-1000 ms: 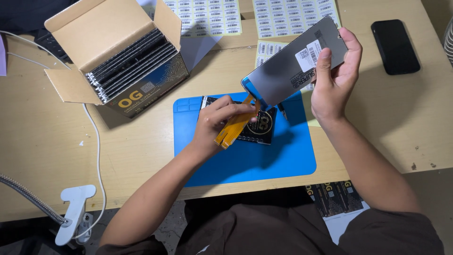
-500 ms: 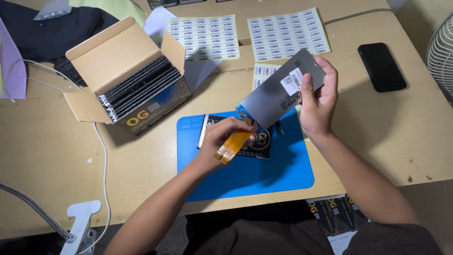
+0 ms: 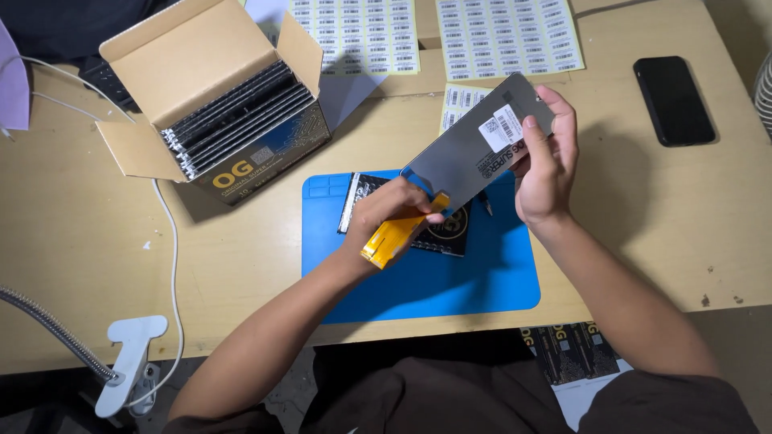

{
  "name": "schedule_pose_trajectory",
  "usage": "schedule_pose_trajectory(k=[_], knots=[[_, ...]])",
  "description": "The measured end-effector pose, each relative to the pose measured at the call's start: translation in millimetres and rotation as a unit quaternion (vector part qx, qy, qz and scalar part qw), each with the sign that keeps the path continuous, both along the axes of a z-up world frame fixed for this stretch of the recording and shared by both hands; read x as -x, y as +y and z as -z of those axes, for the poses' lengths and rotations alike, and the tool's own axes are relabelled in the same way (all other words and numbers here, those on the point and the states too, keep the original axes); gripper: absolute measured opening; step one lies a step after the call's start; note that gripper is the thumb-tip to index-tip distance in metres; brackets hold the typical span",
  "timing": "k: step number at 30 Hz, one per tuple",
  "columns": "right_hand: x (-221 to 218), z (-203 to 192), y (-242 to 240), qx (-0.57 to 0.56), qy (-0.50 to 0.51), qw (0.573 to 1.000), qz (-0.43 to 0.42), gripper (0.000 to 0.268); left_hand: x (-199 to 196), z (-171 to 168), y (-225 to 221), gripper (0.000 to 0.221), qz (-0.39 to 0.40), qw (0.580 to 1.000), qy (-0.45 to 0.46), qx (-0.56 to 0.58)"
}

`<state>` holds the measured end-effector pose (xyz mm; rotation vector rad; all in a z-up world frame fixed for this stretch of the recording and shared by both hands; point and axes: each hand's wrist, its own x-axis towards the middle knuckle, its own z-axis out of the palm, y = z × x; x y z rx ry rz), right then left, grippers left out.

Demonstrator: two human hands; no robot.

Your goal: The person is labeling replacement phone screens by applying small stickers and marking them with a pen before packing them into a box.

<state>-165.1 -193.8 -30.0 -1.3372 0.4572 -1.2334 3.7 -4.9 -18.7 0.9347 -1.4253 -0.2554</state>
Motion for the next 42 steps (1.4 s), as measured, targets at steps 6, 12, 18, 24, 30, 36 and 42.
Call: schedule_pose_trajectory(k=[6,12,18,24,30,36,42], knots=[[2.1,1.5,-2.9,0.000,-0.001,1.000,-0.011,0.037,-1.1,-4.1,1.4,0.013,0.002,1.000,-0.019,0.011],[-3.6,-12.0,6.0,0.010,0.025,1.000,0.007,0.043,0.2,-1.9,4.2,0.039,-0.039,0.998,-0.031,-0.031],[-3.0,-9.4,8.5,0.081,0.060,0.995,-0.006,0.042,-5.7,-9.8,5.2,0.060,-0.172,0.980,-0.105,-0.008],[-8.2,-14.7,23.3,0.133,0.092,0.985,-0.061,0.041,-10.8,4.9,-3.8,0.112,-0.083,0.981,0.011,-0.176],[-7.5,-2.1,28.5,0.139,0.146,0.973,-0.109,0.049,-10.8,7.0,-6.0,0.057,0.006,0.946,0.022,-0.323],[-13.8,-15.3,39.5,0.150,0.109,0.973,-0.134,0.070,-10.6,-2.5,-5.8,0.042,-0.042,0.957,0.006,-0.288],[-5.9,-35.6,25.9,0.176,0.031,0.983,-0.044,0.055,-22.7,2.7,-2.1,0.033,-0.077,0.978,0.000,-0.193]])
